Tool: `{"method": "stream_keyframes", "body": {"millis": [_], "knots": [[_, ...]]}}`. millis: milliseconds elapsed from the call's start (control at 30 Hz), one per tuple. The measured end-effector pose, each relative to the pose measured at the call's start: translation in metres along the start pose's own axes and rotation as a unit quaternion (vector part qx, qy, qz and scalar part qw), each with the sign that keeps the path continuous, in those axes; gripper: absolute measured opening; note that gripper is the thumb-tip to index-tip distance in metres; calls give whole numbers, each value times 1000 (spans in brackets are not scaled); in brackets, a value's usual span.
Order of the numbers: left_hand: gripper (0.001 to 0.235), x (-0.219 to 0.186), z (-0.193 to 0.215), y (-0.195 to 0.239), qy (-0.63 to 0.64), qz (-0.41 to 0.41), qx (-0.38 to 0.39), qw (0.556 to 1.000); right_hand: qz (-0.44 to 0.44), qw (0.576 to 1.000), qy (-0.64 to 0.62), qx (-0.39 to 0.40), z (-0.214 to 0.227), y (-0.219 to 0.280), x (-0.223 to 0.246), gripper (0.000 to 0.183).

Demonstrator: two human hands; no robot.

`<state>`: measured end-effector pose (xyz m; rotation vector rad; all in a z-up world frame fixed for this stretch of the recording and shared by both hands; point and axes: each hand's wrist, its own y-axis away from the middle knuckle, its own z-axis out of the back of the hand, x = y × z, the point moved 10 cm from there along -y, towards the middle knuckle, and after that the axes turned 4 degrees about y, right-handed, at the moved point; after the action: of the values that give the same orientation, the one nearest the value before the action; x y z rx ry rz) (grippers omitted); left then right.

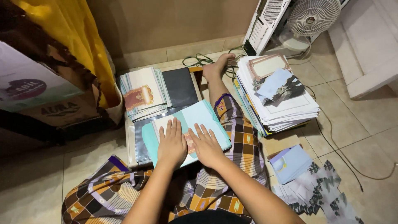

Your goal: The person is picking up cards from a stack and inserting them into a blue folder or sleeve for organization.

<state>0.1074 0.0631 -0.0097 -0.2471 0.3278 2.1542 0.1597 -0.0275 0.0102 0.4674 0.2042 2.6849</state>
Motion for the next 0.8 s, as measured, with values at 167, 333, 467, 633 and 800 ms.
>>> {"method": "stream_keyframes", "body": {"millis": [167,333,467,633,800], "knots": [[61,-1,2,0,-2,-7,-5,1000,5,999,30,-28,11,-50,-2,58],[61,0,5,0,-1,4,-9,1000,6,999,15,-46,16,-50,1,55],[61,4,2,-1,-1,19,-25,999,-10,999,16,-27,11,-7,6,55],[61,5,1,-1,-8,21,-24,999,-15,1000,-10,-14,5,5,4,54],[61,5,2,0,-12,23,-16,1000,-2,999,21,-38,19,-44,3,57]]}}
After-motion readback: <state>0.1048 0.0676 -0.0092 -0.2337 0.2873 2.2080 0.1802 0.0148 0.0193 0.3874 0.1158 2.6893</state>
